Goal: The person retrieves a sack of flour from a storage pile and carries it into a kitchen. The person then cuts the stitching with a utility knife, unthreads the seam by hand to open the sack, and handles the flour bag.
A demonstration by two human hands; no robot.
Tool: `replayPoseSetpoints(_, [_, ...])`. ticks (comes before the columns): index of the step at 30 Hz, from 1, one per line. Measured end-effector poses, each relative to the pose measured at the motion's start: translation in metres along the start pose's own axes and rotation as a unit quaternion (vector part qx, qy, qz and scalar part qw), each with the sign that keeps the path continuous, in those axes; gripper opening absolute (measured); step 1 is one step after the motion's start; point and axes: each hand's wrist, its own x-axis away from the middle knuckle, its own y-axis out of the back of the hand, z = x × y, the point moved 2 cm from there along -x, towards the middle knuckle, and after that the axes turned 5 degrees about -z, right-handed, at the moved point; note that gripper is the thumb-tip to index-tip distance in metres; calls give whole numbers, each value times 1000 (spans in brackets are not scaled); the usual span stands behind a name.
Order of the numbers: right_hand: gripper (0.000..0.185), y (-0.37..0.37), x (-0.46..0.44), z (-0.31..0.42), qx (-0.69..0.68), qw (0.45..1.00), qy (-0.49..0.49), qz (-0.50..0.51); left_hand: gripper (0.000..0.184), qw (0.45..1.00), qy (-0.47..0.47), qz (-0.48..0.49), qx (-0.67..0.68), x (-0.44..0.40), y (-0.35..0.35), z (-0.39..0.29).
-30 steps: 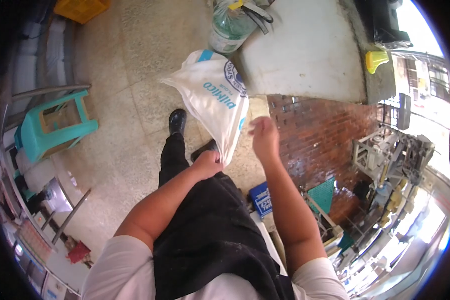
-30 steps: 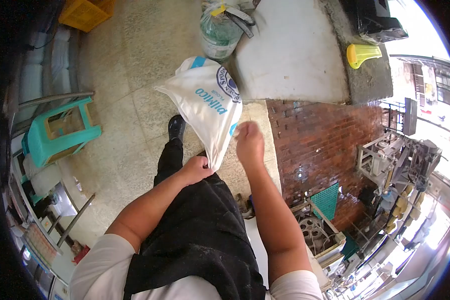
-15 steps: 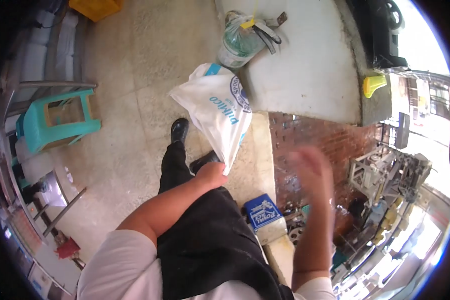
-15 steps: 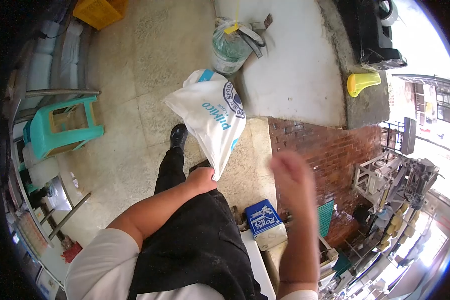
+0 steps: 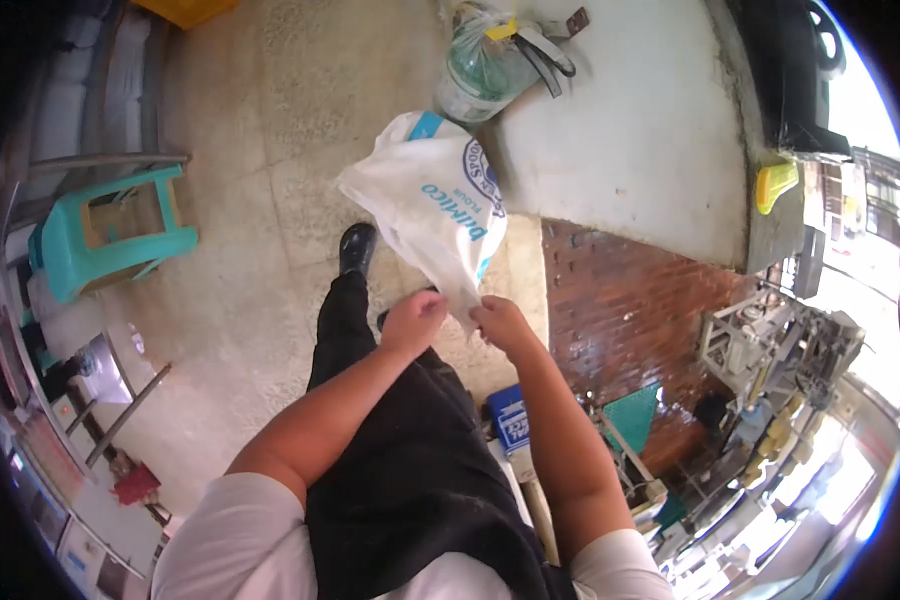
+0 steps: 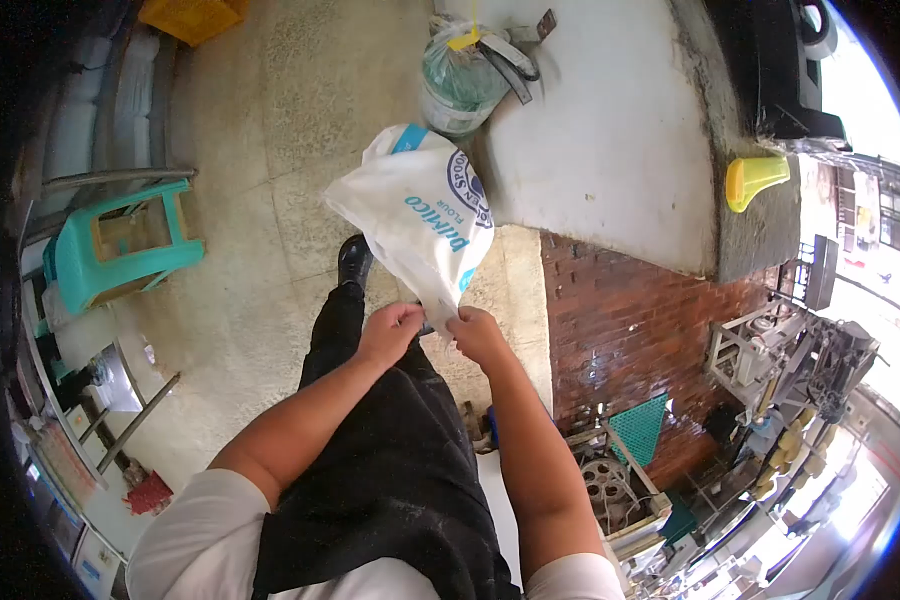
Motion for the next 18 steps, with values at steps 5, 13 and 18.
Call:
replayPoseSetpoints(5, [23,-3,12,15,51,994,94,-26,23,992,79,78,53,-23,-12,0])
replayPoseSetpoints(13, [27,18,18,-15,93,983,67,-146,13,856,187,-155,456,-53,47,-4])
replayPoseSetpoints(18, [44,52,82,-27,357,916,46,-176,20,776,251,-10,578,-72,52,-34])
